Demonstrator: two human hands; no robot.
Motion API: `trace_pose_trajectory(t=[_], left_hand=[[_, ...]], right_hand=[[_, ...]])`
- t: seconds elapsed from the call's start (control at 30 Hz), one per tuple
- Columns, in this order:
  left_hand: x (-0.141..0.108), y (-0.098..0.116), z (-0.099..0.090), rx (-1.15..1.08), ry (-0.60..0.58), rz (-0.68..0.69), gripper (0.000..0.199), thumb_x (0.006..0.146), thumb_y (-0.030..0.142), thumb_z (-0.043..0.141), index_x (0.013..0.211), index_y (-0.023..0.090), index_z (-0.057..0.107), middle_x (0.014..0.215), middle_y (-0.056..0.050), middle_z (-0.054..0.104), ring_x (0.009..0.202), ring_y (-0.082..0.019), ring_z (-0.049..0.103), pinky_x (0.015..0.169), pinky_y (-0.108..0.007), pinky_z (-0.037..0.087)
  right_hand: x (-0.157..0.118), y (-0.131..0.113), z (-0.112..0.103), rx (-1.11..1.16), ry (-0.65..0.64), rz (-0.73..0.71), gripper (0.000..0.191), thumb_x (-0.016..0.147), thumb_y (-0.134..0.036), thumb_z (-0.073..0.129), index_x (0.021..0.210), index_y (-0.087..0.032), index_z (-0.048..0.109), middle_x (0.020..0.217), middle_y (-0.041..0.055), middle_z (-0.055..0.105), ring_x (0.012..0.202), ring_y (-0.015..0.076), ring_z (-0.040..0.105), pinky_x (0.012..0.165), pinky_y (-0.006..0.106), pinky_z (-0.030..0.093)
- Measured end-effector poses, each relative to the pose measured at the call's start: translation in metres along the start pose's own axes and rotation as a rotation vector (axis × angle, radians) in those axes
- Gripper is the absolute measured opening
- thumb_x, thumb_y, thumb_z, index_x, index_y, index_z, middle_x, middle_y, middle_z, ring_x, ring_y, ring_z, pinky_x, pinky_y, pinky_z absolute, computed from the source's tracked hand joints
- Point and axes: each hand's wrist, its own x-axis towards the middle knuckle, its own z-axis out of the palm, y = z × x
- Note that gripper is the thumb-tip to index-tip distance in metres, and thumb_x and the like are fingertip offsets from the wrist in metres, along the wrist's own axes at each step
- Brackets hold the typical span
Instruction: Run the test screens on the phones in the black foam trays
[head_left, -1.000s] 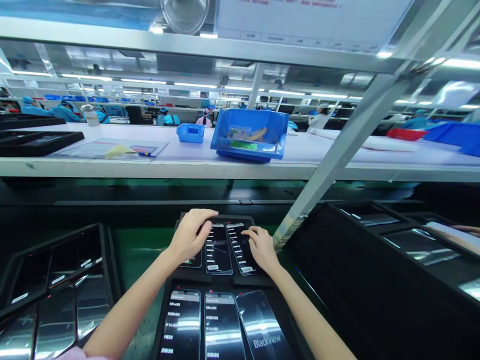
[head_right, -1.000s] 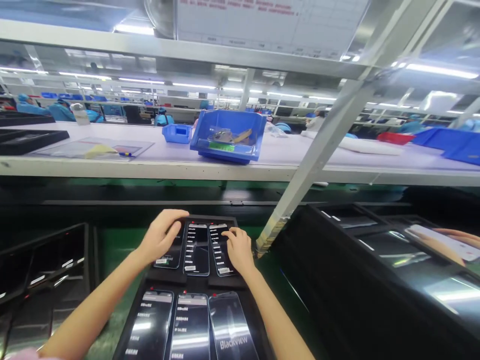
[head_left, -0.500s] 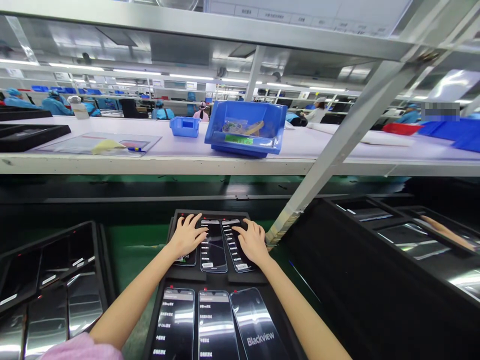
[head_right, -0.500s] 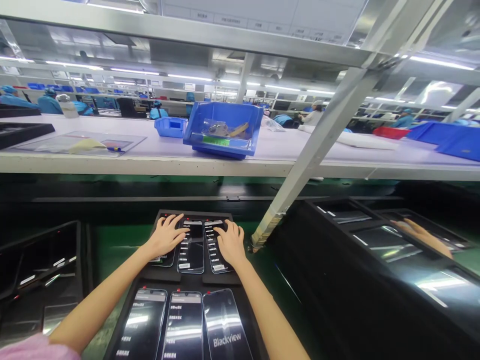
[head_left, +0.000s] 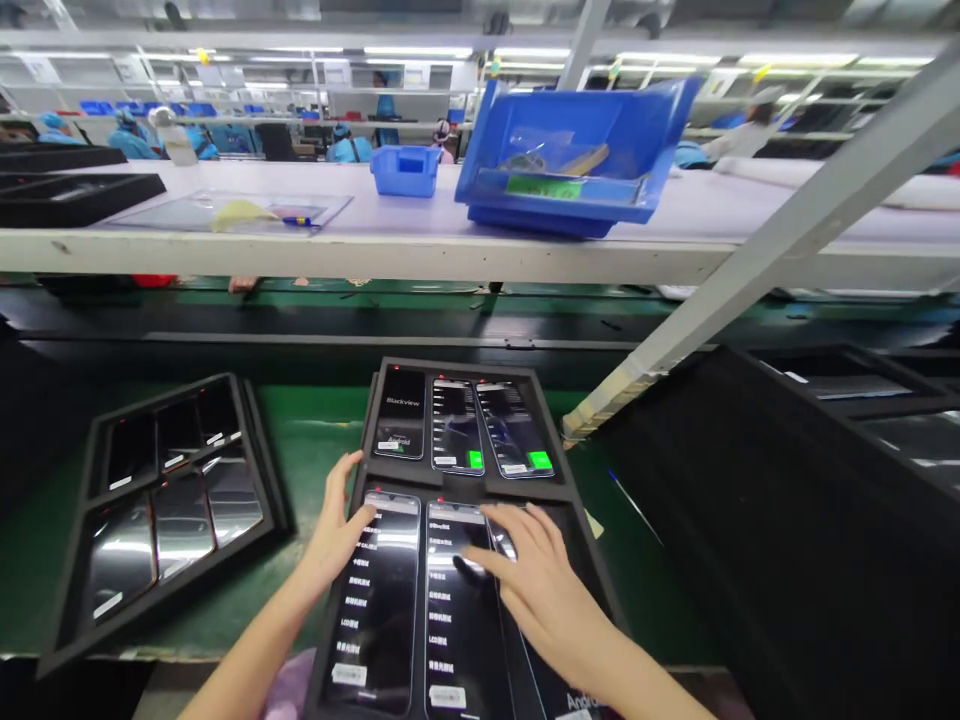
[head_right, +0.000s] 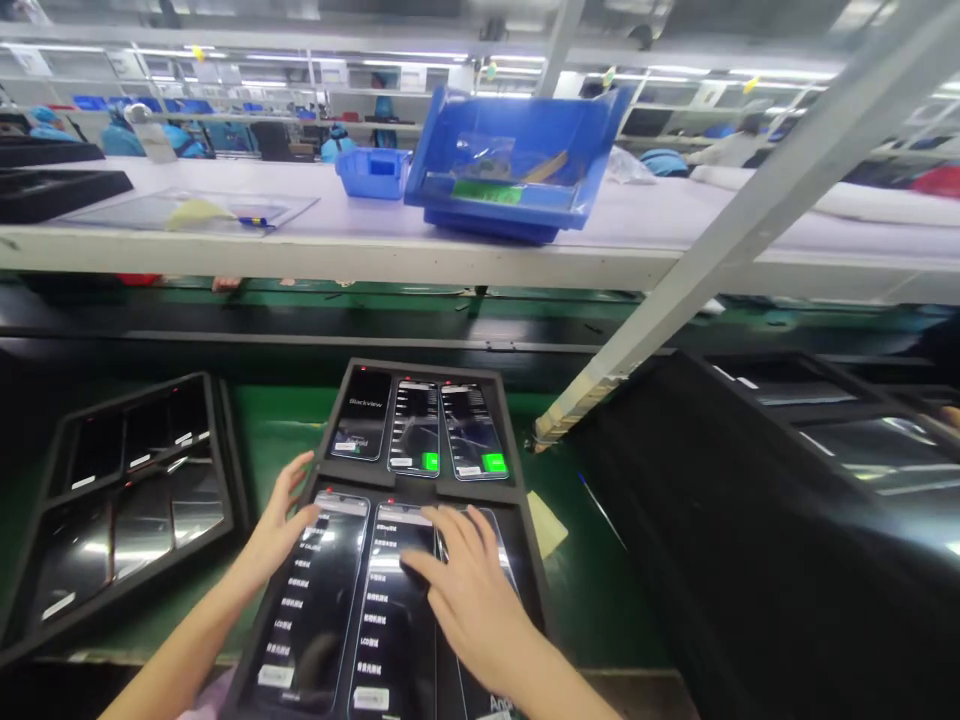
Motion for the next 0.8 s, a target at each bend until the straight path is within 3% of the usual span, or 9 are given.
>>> trace_pose_trajectory(t=[0.13, 0.33, 0.57, 0.7, 0.8], left_hand=[[-0.02, -0.011, 0.003, -0.183, -0.028, -0.101, 0.07, 0.07, 0.02, 0.047, 0.135, 0.022, 0.021, 0.142, -0.012, 0.032, 0.132, -0.027, 0.03, 0.107, -0.047, 0.027], [-0.013, -0.017, 0.011, -0.2, 0.021, -0.06, 0.077, 0.063, 0.013, 0.045, 0.135, 0.022, 0.021, 0.141, -0.01, 0.033, 0.133, -0.026, 0.027, 0.108, -0.045, 0.024], [-0.019, -0.015, 0.01, -0.139, 0.038, -0.06, 0.076, 0.067, 0.013, 0.049, 0.137, 0.025, 0.022, 0.137, -0.009, 0.037, 0.128, -0.027, 0.034, 0.103, -0.045, 0.032], [-0.008, -0.007, 0.004, 0.087, 0.043, 0.025, 0.054, 0.079, 0.025, 0.047, 0.132, 0.025, 0.034, 0.142, -0.011, 0.027, 0.129, -0.028, 0.031, 0.104, -0.05, 0.029], [0.013, 0.01, 0.001, 0.391, 0.06, 0.227, 0.037, 0.087, 0.032, 0.041, 0.122, 0.026, 0.048, 0.141, -0.009, 0.029, 0.132, -0.029, 0.024, 0.106, -0.054, 0.022]], right_hand=[[-0.007, -0.01, 0.007, -0.016, -0.006, -0.01, 0.053, 0.072, -0.003, 0.037, 0.112, -0.031, 0.058, 0.133, 0.006, 0.041, 0.126, 0.0242, 0.033, 0.104, 0.056, 0.027], [0.005, -0.002, 0.014, -0.041, -0.006, 0.037, 0.05, 0.077, -0.005, 0.036, 0.112, -0.032, 0.058, 0.133, 0.0053, 0.043, 0.125, 0.0245, 0.035, 0.103, 0.054, 0.029], [0.004, -0.002, 0.019, -0.063, 0.003, -0.004, 0.051, 0.075, -0.003, 0.037, 0.112, -0.033, 0.058, 0.131, 0.0065, 0.042, 0.125, 0.0251, 0.034, 0.101, 0.054, 0.03], [0.016, 0.009, 0.01, -0.075, 0.086, 0.004, 0.049, 0.076, -0.004, 0.036, 0.11, -0.03, 0.059, 0.128, 0.0073, 0.044, 0.122, 0.0235, 0.036, 0.101, 0.052, 0.03], [0.035, 0.033, 0.004, -0.117, 0.195, 0.122, 0.043, 0.079, -0.007, 0.034, 0.106, -0.027, 0.062, 0.122, 0.0089, 0.048, 0.117, 0.0234, 0.04, 0.1, 0.049, 0.031]])
